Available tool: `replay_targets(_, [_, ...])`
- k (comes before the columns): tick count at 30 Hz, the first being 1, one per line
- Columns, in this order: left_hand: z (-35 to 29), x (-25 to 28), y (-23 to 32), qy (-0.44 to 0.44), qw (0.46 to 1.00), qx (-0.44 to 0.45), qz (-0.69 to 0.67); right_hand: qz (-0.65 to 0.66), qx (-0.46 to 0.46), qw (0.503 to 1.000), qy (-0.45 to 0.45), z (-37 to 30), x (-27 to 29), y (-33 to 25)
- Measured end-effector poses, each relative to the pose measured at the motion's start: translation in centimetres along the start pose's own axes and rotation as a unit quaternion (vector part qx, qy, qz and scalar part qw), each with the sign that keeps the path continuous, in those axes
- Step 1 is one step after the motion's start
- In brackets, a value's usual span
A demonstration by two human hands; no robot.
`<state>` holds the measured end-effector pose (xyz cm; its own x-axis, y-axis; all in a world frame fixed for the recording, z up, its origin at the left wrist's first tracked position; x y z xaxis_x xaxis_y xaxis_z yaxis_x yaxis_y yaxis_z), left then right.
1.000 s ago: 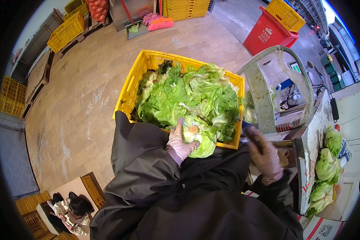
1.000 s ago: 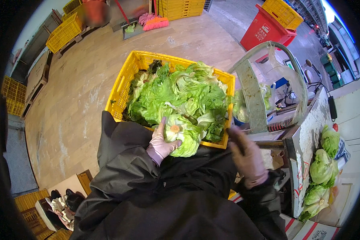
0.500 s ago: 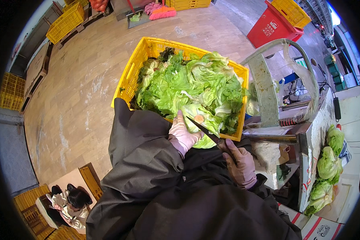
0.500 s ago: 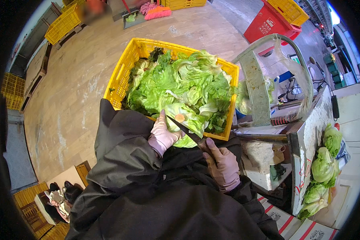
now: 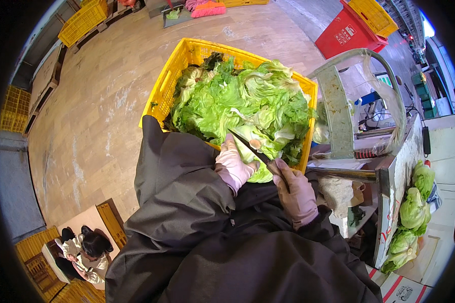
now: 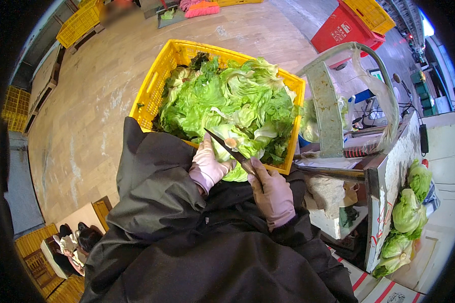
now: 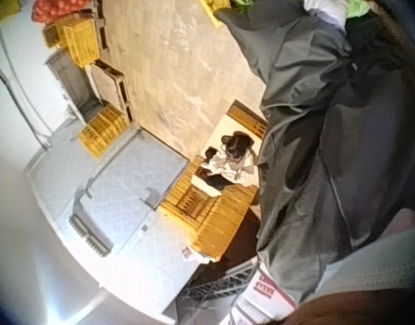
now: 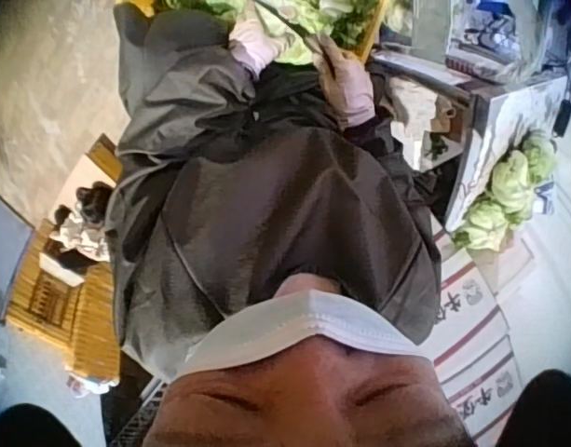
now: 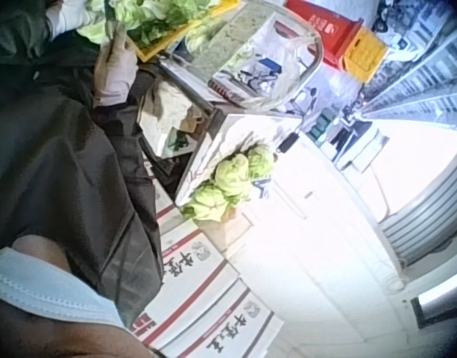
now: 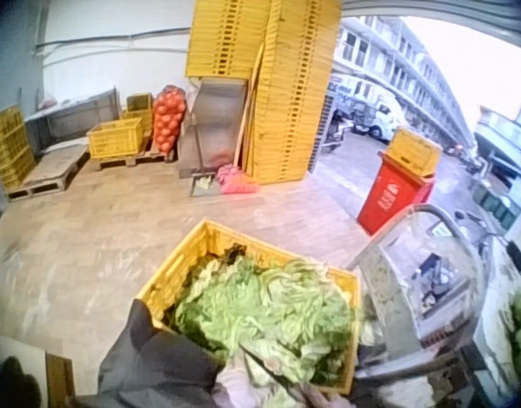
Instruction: The person trims the core of cabbages using a knife and removes outer leaves by hand. They place the trimmed cabbages onto a metal table next to a scale. The person also briefly opens a small bag on the table.
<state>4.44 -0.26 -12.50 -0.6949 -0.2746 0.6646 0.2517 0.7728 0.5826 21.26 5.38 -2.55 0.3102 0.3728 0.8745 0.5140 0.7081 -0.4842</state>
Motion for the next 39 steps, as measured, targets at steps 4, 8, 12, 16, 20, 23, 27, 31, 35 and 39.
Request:
replay_targets(4, [-0.1, 0.2, 0.1, 0.001, 1.000, -0.005, 0.001, 0.037, -0.026, 0.999, -0.019, 2.1, 0.1, -1.2])
replay_targets(8, [-0.3, 0.5, 0.2, -0.015, 1.000, 0.011, 0.006, 0.048, 0.025, 0.999, 0.009, 2.5, -1.1, 0.0])
replay_targets(12, [0.4, -0.7, -0.6, 0.006, 0.999, 0.003, 0.031, 0.064, 0.029, 0.998, 0.008, 3.4, -1.3, -0.3])
replay_targets(16, [0.3, 0.2, 0.4, -0.032, 0.999, 0.030, 0.027, 0.062, 0.044, 0.997, 0.018, 3.9, -1.6, -0.2])
replay_targets(20, [0.0, 0.3, 0.4, -0.017, 0.999, 0.027, 0.041, 0.056, 0.042, 0.997, 0.018, 4.0, -1.2, -0.6])
replay_targets(23, [0.3, 0.1, 0.0, -0.026, 0.999, 0.038, 0.023, 0.085, 0.036, 0.996, 0.018, 4.0, -1.4, -0.5])
replay_targets(27, [2.3, -3.2, -2.5, -0.055, 0.991, 0.053, -0.111, 0.058, 0.021, 0.998, -0.012, 1.8, -0.2, -0.1])
replay_targets(31, [0.6, -0.3, -0.5, -0.049, 0.999, 0.016, 0.003, 0.035, 0.048, 0.997, 0.043, 0.0, 0.2, 1.0])
replay_targets(35, [-0.1, -0.2, -0.5, -0.026, 0.999, -0.002, 0.029, 0.018, 0.013, 0.999, 0.024, 1.8, -0.5, 0.6])
replay_targets(39, [1.6, -2.3, -2.3, -0.048, 0.996, 0.007, -0.074, 0.107, 0.046, 0.992, 0.046, 3.3, 0.3, -0.3])
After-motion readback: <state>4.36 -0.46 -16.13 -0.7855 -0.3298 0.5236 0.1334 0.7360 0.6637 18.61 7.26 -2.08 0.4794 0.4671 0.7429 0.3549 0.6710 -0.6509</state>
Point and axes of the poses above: each hand's wrist, its own z-axis towards the middle knuckle, its own x-axis out of the back of the hand, y = z × x, the point moved 5 cm from there along z, towards the middle knuckle, and after that the axes turned 12 degrees about x, right-handed, at the moved point
